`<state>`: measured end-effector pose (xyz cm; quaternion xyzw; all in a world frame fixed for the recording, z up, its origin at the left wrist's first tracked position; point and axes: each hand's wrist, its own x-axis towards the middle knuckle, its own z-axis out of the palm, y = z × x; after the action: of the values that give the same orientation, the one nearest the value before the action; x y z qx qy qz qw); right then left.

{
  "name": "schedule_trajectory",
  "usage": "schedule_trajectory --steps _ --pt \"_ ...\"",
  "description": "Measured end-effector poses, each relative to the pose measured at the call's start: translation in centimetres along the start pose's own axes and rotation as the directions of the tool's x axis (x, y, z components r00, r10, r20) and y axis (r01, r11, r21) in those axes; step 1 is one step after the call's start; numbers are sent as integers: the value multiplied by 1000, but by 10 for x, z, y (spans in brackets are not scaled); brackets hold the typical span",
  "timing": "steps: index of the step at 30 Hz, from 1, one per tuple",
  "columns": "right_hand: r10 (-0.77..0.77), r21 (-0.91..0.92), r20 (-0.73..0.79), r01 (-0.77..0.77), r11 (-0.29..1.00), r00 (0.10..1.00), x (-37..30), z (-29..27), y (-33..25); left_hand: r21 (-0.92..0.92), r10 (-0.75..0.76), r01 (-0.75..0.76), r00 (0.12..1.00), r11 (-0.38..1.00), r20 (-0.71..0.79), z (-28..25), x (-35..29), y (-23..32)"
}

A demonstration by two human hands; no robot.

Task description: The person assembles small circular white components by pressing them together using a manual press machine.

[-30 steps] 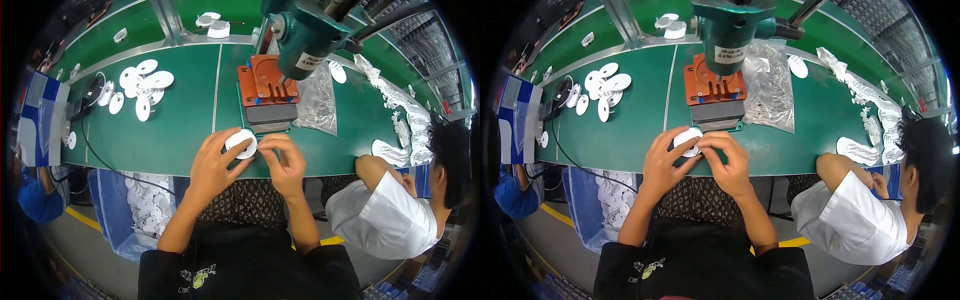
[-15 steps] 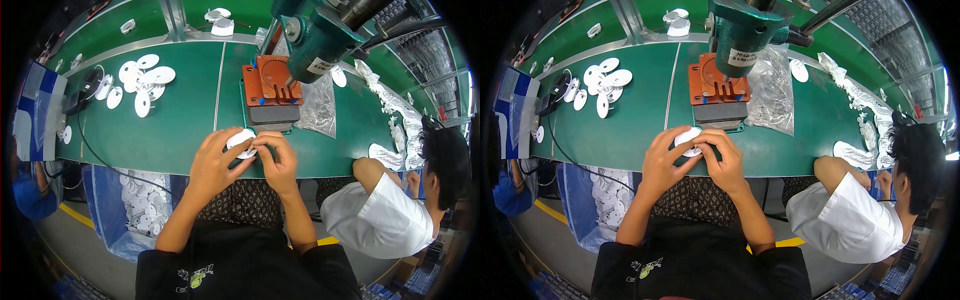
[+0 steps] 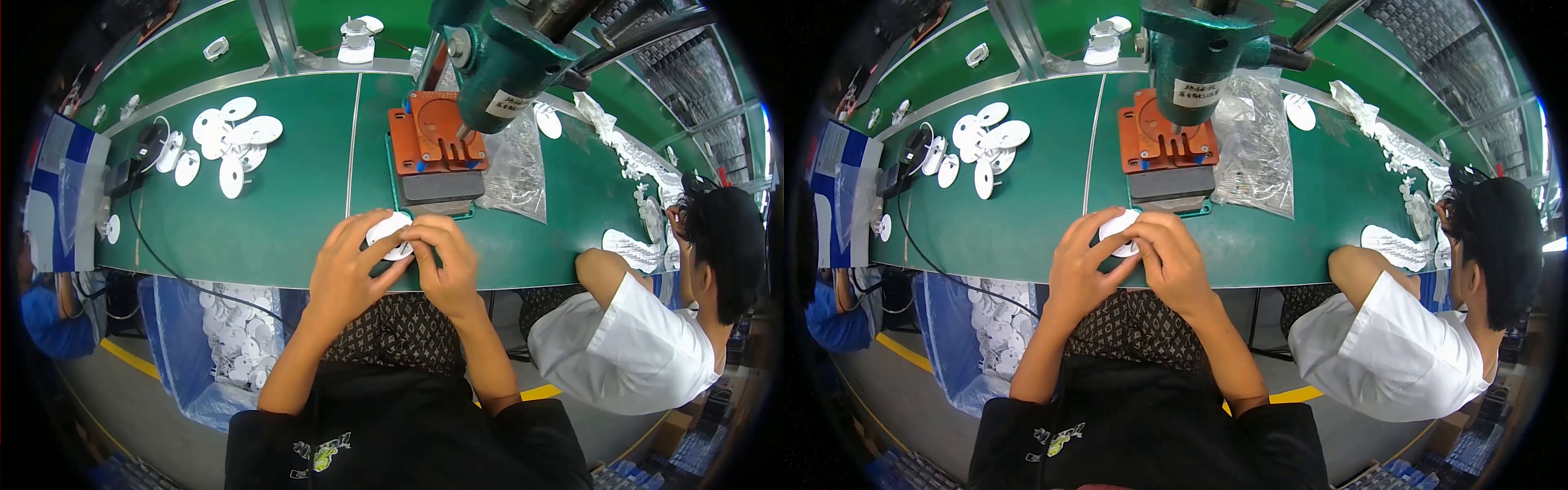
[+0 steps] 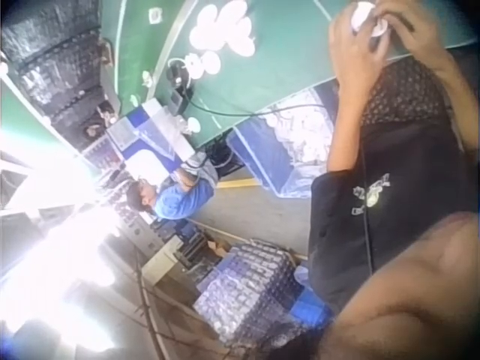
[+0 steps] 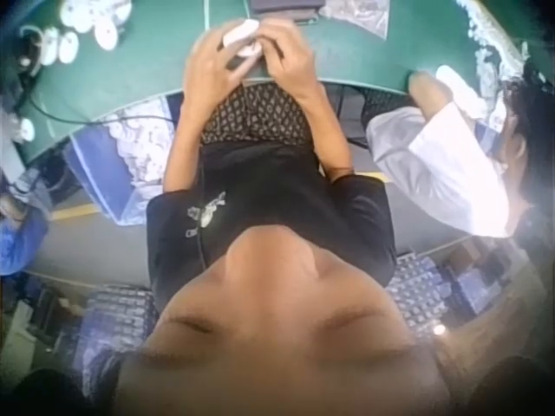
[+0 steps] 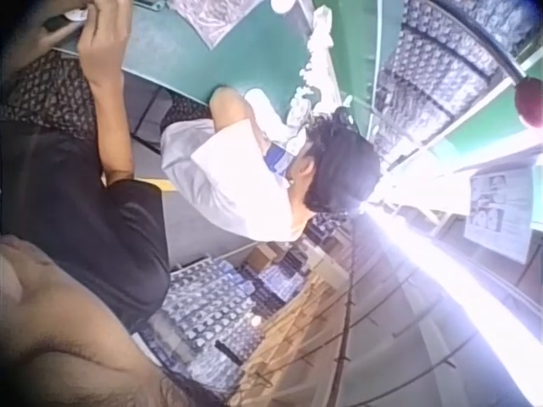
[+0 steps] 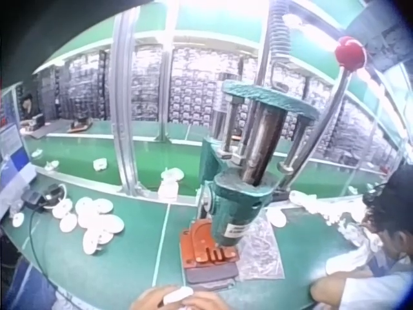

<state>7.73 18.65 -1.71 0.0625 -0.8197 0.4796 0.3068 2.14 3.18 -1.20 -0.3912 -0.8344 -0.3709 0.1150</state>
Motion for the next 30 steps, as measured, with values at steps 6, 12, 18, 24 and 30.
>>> schedule_trajectory --steps 6,12,18,24,30 --pt "-246 -178 107 262 948 963 -3 1 0 11 -18 18 1000 1000 19 -2 0 1" --pt "27 -74 42 -24 997 999 -15 -17 -6 -124 -89 89 996 988 6 -2 -2 -1" --pt "363 61 -273 -360 931 891 -38 -40 7 -3 246 -252 946 968 -210 -16 62 29" --pt "175 -152 -187 -204 967 967 -28 -31 10 302 262 -235 964 924 -53 15 103 8" --pt "239 -59 -182 -253 966 954 -11 -34 -4 271 336 -295 934 916 -119 7 127 8"
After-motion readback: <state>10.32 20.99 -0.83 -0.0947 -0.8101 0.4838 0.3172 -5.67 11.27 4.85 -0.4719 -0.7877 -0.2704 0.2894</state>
